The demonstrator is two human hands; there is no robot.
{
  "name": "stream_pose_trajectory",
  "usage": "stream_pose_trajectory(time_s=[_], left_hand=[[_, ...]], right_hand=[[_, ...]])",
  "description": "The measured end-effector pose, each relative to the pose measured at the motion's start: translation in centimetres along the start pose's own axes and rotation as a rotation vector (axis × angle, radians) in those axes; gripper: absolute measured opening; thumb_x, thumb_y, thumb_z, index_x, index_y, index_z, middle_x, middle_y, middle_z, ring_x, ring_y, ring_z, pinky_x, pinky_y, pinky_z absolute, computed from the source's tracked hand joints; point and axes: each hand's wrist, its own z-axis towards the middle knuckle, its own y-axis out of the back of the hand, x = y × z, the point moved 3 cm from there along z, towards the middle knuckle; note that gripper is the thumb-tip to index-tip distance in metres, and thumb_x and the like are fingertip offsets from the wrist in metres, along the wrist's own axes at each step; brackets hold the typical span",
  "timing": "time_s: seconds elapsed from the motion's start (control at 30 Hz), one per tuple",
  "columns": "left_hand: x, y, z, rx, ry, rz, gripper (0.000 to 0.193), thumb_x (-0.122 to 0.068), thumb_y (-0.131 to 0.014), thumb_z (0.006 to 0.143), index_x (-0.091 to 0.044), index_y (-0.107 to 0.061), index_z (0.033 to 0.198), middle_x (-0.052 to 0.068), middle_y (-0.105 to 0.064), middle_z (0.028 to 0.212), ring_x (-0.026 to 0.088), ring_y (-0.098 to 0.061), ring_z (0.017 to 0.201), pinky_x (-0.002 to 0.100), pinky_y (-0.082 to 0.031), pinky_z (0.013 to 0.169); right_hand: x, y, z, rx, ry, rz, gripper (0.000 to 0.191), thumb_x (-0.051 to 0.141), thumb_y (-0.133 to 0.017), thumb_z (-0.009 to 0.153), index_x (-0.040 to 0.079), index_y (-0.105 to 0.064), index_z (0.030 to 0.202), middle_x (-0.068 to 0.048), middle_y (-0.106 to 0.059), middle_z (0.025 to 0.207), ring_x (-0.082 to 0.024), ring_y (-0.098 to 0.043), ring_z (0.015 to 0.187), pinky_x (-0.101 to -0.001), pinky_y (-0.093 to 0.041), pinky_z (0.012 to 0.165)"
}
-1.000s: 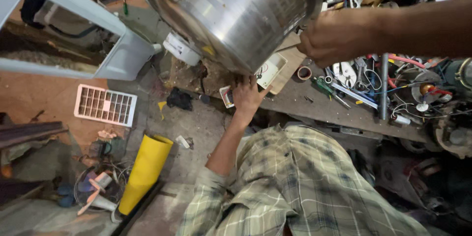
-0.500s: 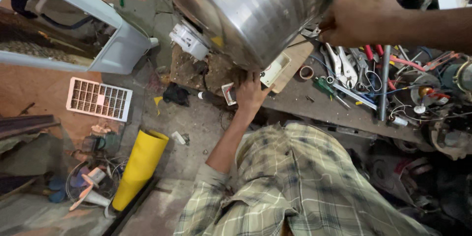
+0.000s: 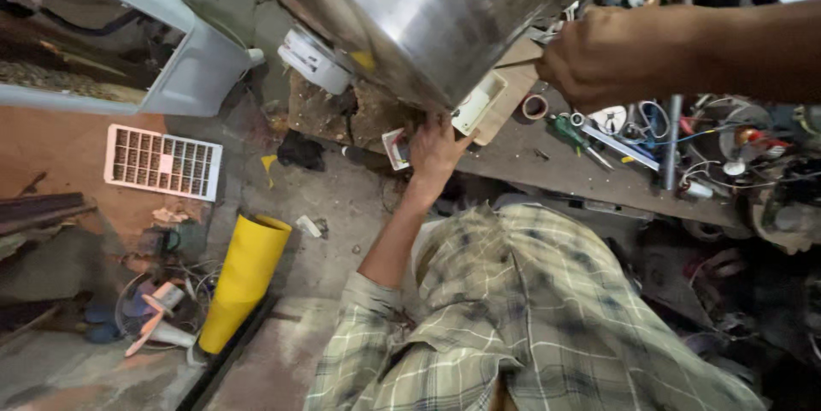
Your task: The person works on a small white electrical box, stripping and twisting wires, then wrapping connections with red tape. They use a screwdriver to tighten screws inside the box and later attach a white cylindrical component to the box.
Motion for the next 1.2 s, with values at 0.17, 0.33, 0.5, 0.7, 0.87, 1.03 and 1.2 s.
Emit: stream_pose_trajectory(time_s=[0.17,0.33,0.5,0.7,0.87,1.03,1.2], left_hand=[[-0.2,-0.1,0.0,0.08,0.019,0.041,0.081,-0.063,-0.078,0.078,0.003,-0.064,0.122,0.026,-0.062,0.123,0.044,-0.062,0.112,0.065,-0.038,0.104],[0.0,-0.7,-1.0,0.076,0.027,-0.003,0.069,-0.058,-0.078,0.079,0.0,-0.068,0.114,0.023,-0.065,0.116,0.042,-0.066,0.103,0.061,-0.047,0.097],[0.5,-1.9,-1.0,0.264,0.146,-0.033,0.067,-0.062,-0.081,0.082,-0.003,-0.065,0.109,0.023,-0.067,0.114,0.04,-0.069,0.089,0.05,-0.057,0.077],[0.0,-0.2,-0.4,0.005,-0.01,-0.009,0.077,-0.061,-0.081,0.076,0.0,-0.063,0.12,0.024,-0.066,0.109,0.041,-0.068,0.096,0.065,-0.045,0.104],[0.1,0.9,0.3,-0.03,-0.034,0.045,0.084,-0.061,-0.081,0.074,0.005,-0.062,0.122,0.027,-0.064,0.123,0.044,-0.065,0.104,0.062,-0.042,0.104],[0.1,1.2,0.5,0.013,-0.026,0.075,0.08,-0.062,-0.083,0.075,0.004,-0.066,0.116,0.025,-0.063,0.115,0.046,-0.064,0.104,0.06,-0.044,0.102],[0.3,0.9,0.5,0.061,0.033,-0.056,0.086,-0.057,-0.083,0.078,0.006,-0.064,0.133,0.028,-0.061,0.124,0.046,-0.06,0.107,0.056,-0.045,0.099]], right_hand=[[0.5,1.0,-1.1,-0.023,-0.172,0.146,0.055,0.03,-0.064,0.102,-0.011,-0.057,0.138,-0.011,-0.061,0.071,-0.005,-0.04,0.047,-0.0192,-0.028,0.037],[-1.1,1.7,-1.7,0.182,-0.302,0.515,0.033,0.027,-0.059,0.1,0.002,-0.061,0.121,0.0,-0.065,0.082,-0.006,-0.06,0.058,-0.0193,-0.044,0.04],[-3.5,2.1,-1.7,0.41,-0.505,0.98,0.024,0.03,-0.058,0.101,0.015,-0.065,0.119,-0.005,-0.069,0.084,-0.011,-0.066,0.062,-0.0259,-0.051,0.049],[-4.4,0.1,-1.3,0.463,-0.722,1.199,0.037,0.04,-0.051,0.107,0.012,-0.075,0.099,-0.006,-0.073,0.073,-0.013,-0.071,0.058,-0.0312,-0.056,0.052],[-4.9,0.3,-1.9,0.352,-0.863,1.23,0.03,0.047,-0.056,0.1,0.023,-0.075,0.103,-0.005,-0.074,0.079,-0.017,-0.07,0.062,-0.0337,-0.056,0.053],[-4.7,1.3,-0.8,0.273,-0.692,1.069,0.021,0.033,-0.066,0.095,0.014,-0.069,0.104,-0.003,-0.071,0.076,-0.013,-0.067,0.057,-0.0281,-0.054,0.046],[-3.7,1.4,-0.1,-0.076,-0.184,0.348,0.025,0.02,-0.061,0.099,0.0,-0.074,0.093,-0.001,-0.068,0.078,-0.012,-0.065,0.064,-0.0251,-0.05,0.05]])
